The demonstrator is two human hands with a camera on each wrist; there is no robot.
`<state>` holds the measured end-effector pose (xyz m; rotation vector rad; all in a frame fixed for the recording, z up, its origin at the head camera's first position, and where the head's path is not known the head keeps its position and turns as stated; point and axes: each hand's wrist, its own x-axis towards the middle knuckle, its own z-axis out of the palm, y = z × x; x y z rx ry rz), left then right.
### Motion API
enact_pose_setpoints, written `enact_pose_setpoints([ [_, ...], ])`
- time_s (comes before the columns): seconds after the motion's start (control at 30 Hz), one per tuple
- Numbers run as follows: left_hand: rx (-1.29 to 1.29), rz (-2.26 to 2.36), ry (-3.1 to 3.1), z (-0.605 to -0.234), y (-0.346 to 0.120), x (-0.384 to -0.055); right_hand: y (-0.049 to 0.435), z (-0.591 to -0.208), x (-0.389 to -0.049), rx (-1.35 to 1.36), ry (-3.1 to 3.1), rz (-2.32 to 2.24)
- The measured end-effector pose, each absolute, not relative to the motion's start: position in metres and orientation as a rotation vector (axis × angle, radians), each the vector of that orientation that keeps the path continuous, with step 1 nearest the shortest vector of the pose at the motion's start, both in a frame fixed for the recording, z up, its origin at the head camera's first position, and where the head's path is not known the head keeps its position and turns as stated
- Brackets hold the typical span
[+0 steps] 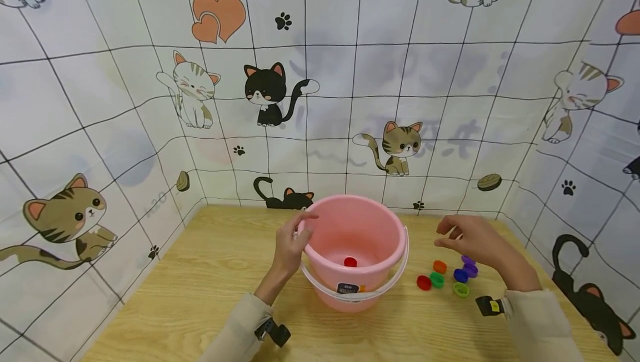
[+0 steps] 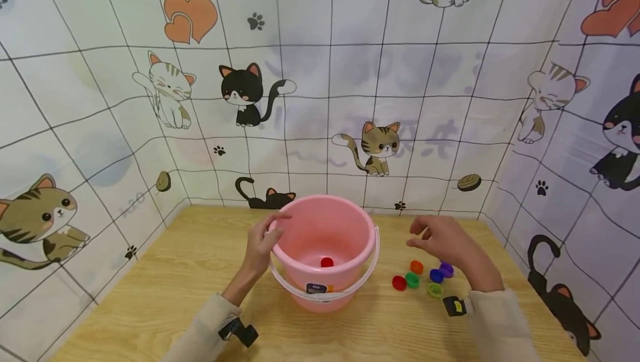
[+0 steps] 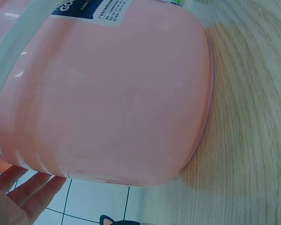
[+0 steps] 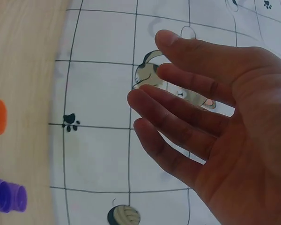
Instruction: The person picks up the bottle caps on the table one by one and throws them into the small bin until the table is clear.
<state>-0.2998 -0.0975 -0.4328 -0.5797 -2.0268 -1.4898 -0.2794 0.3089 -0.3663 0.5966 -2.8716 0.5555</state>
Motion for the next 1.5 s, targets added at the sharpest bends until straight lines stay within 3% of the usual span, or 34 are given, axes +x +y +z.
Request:
enact_pose_setpoints([
  [0.8, -0.590, -1.504, -2.044, -0.434, -0.099, -0.300, 0.357, -0.438, -0.270, 0.478, -3.087, 0.624],
  [1.5, -0.565, -1.488, -2.044, -0.433, -0.098, -0.300, 0.360, -0.446, -0.276, 0.368, -3.244, 0.679],
])
